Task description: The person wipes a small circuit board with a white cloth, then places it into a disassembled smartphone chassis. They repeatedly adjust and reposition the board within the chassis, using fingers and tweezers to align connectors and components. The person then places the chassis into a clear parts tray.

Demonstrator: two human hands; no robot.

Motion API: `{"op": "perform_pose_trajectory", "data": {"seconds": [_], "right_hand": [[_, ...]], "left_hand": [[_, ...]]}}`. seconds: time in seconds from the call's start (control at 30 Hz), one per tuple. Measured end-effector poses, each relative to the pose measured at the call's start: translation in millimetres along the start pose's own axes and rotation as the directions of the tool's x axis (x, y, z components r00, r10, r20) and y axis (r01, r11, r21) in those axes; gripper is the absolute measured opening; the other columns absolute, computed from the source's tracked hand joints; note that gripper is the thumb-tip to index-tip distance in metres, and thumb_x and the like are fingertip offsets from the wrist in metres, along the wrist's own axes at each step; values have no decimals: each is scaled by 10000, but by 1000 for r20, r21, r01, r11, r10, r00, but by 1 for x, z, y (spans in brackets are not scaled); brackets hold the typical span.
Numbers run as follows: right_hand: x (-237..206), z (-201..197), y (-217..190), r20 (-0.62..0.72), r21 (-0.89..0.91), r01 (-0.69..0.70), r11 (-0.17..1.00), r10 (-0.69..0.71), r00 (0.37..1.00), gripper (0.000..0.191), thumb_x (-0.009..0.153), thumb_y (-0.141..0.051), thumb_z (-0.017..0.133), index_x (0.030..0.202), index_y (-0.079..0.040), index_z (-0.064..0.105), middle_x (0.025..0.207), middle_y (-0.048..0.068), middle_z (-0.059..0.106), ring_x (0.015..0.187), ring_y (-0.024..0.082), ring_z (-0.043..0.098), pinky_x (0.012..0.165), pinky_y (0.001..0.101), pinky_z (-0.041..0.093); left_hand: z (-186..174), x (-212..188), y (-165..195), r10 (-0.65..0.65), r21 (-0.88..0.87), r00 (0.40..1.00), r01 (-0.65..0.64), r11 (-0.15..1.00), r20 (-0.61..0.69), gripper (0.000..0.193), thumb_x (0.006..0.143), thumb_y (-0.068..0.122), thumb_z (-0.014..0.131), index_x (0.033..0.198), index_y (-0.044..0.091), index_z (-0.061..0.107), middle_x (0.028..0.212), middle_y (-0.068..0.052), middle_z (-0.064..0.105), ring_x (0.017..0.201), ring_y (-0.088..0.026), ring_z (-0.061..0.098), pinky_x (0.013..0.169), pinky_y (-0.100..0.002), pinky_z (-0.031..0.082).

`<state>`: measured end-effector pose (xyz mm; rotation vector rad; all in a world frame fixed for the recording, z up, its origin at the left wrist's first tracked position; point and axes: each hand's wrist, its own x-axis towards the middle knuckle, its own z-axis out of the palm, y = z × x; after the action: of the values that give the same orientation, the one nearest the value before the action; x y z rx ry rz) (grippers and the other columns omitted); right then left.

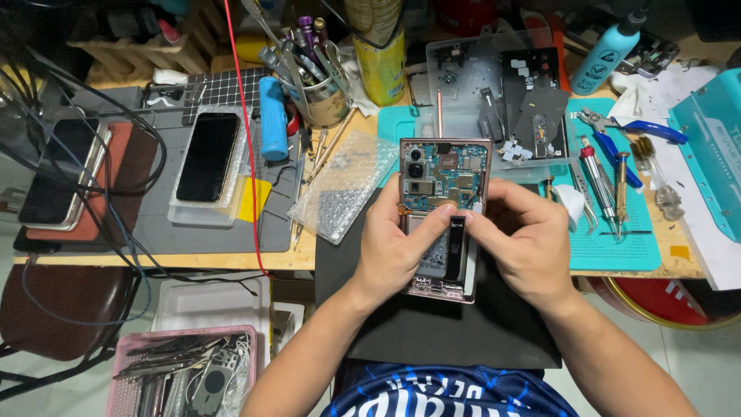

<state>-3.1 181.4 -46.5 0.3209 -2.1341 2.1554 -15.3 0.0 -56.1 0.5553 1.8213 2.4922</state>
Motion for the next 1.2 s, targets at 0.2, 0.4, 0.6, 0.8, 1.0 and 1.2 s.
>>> {"op": "perform_pose_trajectory", "data": {"seconds": [0.2, 0.4, 0.6, 0.8, 1.0, 1.2], "right_hand": [[-2, 5, -2, -3, -97, 79, 992, -79, 997, 105, 990, -24, 667, 1081, 27, 682, 939, -1, 706, 826, 33, 628, 720, 196, 513], [-1, 8, -1, -36, -228, 123, 966, -135, 990, 81, 1000, -51, 668, 972, 23, 682, 809, -19, 659, 698, 18, 543, 606, 195, 438], [8, 4, -7, 27, -319, 177, 931, -177, 984, 90, 988, -53, 668, 995, 35, 686, 844, 17, 663, 714, 49, 557, 621, 218, 443], [17, -10, -1, 76, -381, 163, 910, -145, 987, 130, 982, -65, 674, 1055, 38, 706, 896, 41, 689, 779, 67, 594, 689, 237, 474], [28, -22, 18, 130, -108, 3, 994, 11, 991, 199, 990, -54, 663, 1157, 41, 715, 1061, 30, 741, 954, 74, 639, 841, 230, 512], [31, -33, 12, 70, -107, -10, 994, 18, 997, 243, 980, -38, 657, 1204, 43, 705, 1085, 60, 748, 977, 81, 675, 882, 232, 547]], "left_hand": [[-2, -1, -1, 31, 14, 999, -31, 999, 18, 321, 1050, 105, 676, 1331, 0, 559, 1186, -49, 707, 1081, -91, 657, 977, -270, 540], [-1, -3, -9, 29, -18, 1000, -29, 999, 9, 335, 1050, 104, 669, 1343, 1, 540, 1193, -49, 704, 1089, -90, 658, 983, -266, 536], [-4, 4, -9, -7, 39, 999, 9, 999, -44, 328, 1034, 83, 698, 1304, -20, 542, 1159, -71, 716, 1049, -108, 677, 925, -279, 565], [1, 17, 16, 188, 264, 977, -155, 952, -103, 749, 892, 60, 780, 1489, 27, 329, 1286, -83, 620, 1138, -133, 668, 931, -281, 580], [3, 27, 27, 147, 316, 988, -125, 941, -47, 699, 916, 36, 782, 1499, 33, 396, 1169, -72, 704, 1066, -131, 710, 936, -279, 585], [3, 33, 18, 200, 396, 978, -162, 904, -56, 483, 932, 30, 794, 1346, 44, 545, 1177, -79, 709, 1075, -144, 714, 954, -284, 584]]}}
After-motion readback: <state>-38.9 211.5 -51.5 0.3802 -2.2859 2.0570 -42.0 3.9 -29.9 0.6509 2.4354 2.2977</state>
